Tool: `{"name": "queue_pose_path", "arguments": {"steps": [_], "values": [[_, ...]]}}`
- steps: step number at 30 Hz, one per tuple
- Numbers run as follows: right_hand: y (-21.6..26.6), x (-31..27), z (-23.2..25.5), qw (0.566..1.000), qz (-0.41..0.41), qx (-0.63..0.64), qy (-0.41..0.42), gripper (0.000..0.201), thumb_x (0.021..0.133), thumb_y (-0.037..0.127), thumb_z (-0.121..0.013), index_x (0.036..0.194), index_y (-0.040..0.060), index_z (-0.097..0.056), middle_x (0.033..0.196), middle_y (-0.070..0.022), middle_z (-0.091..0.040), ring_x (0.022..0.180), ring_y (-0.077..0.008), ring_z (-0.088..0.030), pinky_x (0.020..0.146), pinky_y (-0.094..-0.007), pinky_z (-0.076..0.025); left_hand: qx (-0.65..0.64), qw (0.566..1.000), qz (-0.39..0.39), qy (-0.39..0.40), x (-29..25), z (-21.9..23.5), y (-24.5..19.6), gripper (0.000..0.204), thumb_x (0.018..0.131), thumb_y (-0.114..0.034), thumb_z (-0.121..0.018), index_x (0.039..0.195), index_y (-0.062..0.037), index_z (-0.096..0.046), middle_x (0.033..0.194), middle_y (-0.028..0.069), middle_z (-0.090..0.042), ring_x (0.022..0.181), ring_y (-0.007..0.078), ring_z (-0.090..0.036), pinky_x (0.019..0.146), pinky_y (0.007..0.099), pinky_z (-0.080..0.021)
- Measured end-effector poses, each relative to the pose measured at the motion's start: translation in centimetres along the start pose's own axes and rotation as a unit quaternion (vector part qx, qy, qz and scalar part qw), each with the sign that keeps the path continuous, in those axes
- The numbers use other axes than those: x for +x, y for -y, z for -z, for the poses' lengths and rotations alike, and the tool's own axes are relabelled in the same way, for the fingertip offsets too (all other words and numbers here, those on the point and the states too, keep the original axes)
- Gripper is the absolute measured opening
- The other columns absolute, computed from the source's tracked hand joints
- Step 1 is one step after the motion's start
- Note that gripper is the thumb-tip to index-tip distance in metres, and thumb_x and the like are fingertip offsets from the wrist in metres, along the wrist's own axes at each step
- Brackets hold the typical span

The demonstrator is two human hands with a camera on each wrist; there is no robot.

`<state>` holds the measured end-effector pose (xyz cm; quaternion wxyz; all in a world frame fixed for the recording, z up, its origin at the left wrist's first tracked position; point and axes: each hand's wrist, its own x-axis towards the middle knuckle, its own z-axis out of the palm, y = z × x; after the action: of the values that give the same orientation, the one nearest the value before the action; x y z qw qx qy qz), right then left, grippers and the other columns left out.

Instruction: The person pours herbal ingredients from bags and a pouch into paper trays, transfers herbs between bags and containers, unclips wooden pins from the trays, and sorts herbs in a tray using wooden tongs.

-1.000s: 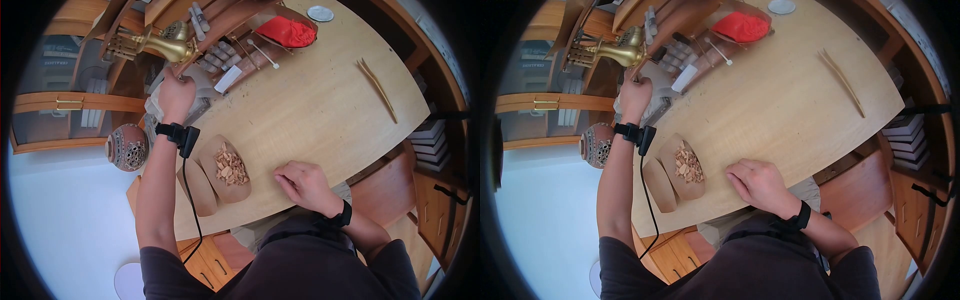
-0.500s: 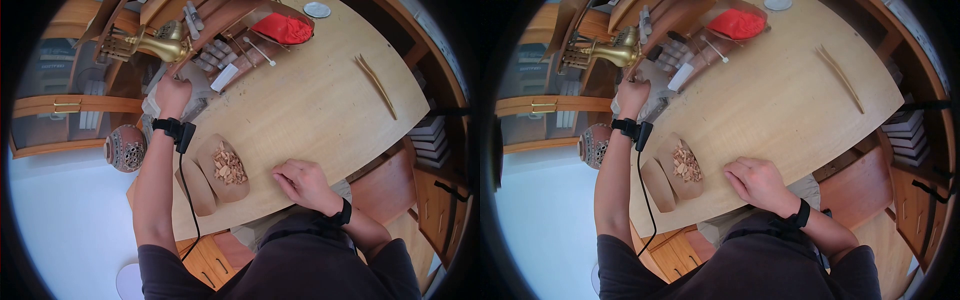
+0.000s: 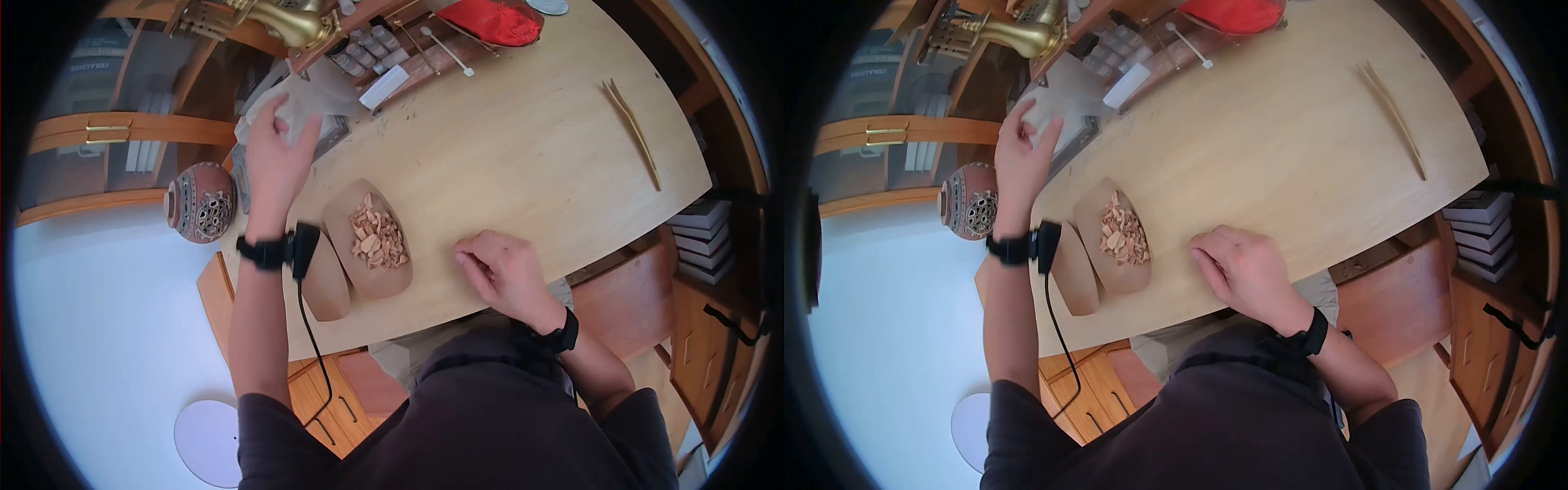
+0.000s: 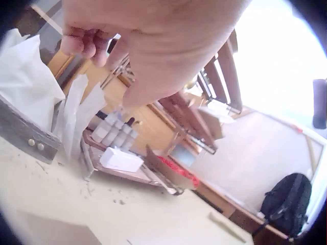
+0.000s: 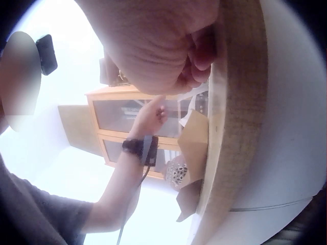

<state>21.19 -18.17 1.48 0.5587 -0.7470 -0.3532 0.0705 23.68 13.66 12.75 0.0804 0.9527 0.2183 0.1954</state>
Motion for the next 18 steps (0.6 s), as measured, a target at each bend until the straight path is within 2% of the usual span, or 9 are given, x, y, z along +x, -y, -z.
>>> {"name": "queue_pose_path", "arguments": {"steps": [2, 5, 7, 8, 10, 11, 13, 16, 18], "values": [[0.1, 0.0, 0.0, 1.0, -0.002, -0.004, 0.001, 0.002, 0.089, 0.008, -0.07, 0.09, 0.0064, -0.07, 0.077, -0.0104, -0.064, 0.064, -0.03, -0.064, 0.058, -0.039, -0.052, -0.061, 0.997, -0.007, 0.051, -4.1, 2.4, 1.1, 0.05, 0.089, -0.027, -0.078, 0.132, -0.0048, -0.064, 0.089, 0.0011, -0.056, 0.076, 0.0117, -0.051, 0.072, 0.025, -0.046], [0.1, 0.1, -0.1, 1.0, -0.008, -0.006, 0.013, 0.002, 0.089, 0.008, -0.07, 0.09, 0.006, -0.07, 0.078, -0.0108, -0.066, 0.064, -0.0291, -0.065, 0.058, -0.0374, -0.052, -0.13, 0.991, -0.004, 0.028, -10.4, 4.8, 4.2, 0.045, 0.089, -0.023, -0.078, 0.128, -0.0045, -0.065, 0.096, 0.0035, -0.058, 0.084, 0.0124, -0.053, 0.074, 0.0266, -0.048], [0.0, 0.0, -0.3, 0.999, -0.004, -0.032, 0.011, 0.004, 0.089, 0.009, -0.07, 0.092, 0.0054, -0.071, 0.079, -0.0101, -0.067, 0.063, -0.0258, -0.065, 0.058, -0.0352, -0.052, -0.093, 0.986, 0.135, 0.032, -14.5, 6.5, 5.8, 0.041, 0.091, -0.021, -0.076, 0.127, -0.0046, -0.066, 0.098, 0.0038, -0.059, 0.085, 0.0123, -0.054, 0.07, 0.0262, -0.048], [0.1, 0.1, -0.4, 0.999, 0.001, -0.033, 0.018, 0.004, 0.089, 0.009, -0.07, 0.092, 0.0054, -0.071, 0.079, -0.0101, -0.067, 0.063, -0.0258, -0.065, 0.058, -0.0352, -0.052, -0.094, 0.985, 0.141, 0.027, -16.6, 6.9, 6.9, 0.041, 0.091, -0.021, -0.076, 0.127, -0.0046, -0.066, 0.098, 0.0038, -0.059, 0.085, 0.0123, -0.054, 0.07, 0.0262, -0.048], [0.7, 0.1, -0.6, 0.998, -0.053, 0.004, 0.018, 0.012, 0.091, 0.013, -0.072, 0.098, 0.0036, -0.072, 0.078, -0.0104, -0.068, 0.061, -0.0234, -0.065, 0.057, -0.0337, -0.052, -0.079, 0.967, 0.238, 0.035, -20.7, 6.9, 8.9, 0.042, 0.092, -0.021, -0.075, 0.129, -0.0031, -0.065, 0.099, 0.0043, -0.06, 0.082, 0.0112, -0.055, 0.067, 0.0248, -0.048], [1.3, 0.2, -0.7, 0.999, -0.049, 0.0, 0.023, 0.012, 0.091, 0.013, -0.072, 0.098, 0.0036, -0.072, 0.078, -0.0104, -0.068, 0.061, -0.0234, -0.065, 0.057, -0.0337, -0.052, -0.083, 0.966, 0.243, 0.03, -22.4, 6.8, 9.5, 0.042, 0.092, -0.021, -0.075, 0.129, -0.0031, -0.065, 0.099, 0.0043, -0.06, 0.082, 0.0112, -0.055, 0.067, 0.0248, -0.048], [2.9, 0.3, -1.4, 0.994, -0.095, 0.05, 0.029, 0.022, 0.091, 0.018, -0.073, 0.105, 0.0012, -0.071, 0.077, -0.0115, -0.068, 0.059, -0.021, -0.064, 0.058, -0.0324, -0.052, -0.162, 0.923, 0.338, 0.087, -25.1, 6.4, 9.7, 0.046, 0.094, -0.02, -0.073, 0.134, -0.0013, -0.061, 0.098, 0.0042, -0.061, 0.078, 0.0099, -0.057, 0.067, 0.0239, -0.048], [3.8, 0.9, -3.3, 0.992, -0.104, 0.036, 0.061, 0.032, 0.091, 0.022, -0.075, 0.111, -0.0027, -0.069, 0.073, -0.0121, -0.067, 0.057, -0.0203, -0.063, 0.058, -0.0316, -0.052, -0.27, 0.878, 0.383, 0.098, -27.1, 5.3, 8.9, 0.051, 0.095, -0.018, -0.072, 0.14, 0.0002, -0.055, 0.099, 0.0031, -0.061, 0.075, 0.0081, -0.058, 0.067, 0.0227, -0.047], [4.1, 1.3, -4.5, 0.991, -0.112, 0.021, 0.068, 0.034, 0.091, 0.021, -0.074, 0.113, -0.0046, -0.067, 0.07, -0.0121, -0.066, 0.056, -0.0201, -0.062, 0.058, -0.0321, -0.052, -0.312, 0.866, 0.379, 0.093, -27.7, 4.3, 8.7, 0.053, 0.096, -0.015, -0.07, 0.143, 0.0004, -0.052, 0.097, 0.0018, -0.061, 0.075, 0.0067, -0.058, 0.065, 0.022, -0.047]]}}
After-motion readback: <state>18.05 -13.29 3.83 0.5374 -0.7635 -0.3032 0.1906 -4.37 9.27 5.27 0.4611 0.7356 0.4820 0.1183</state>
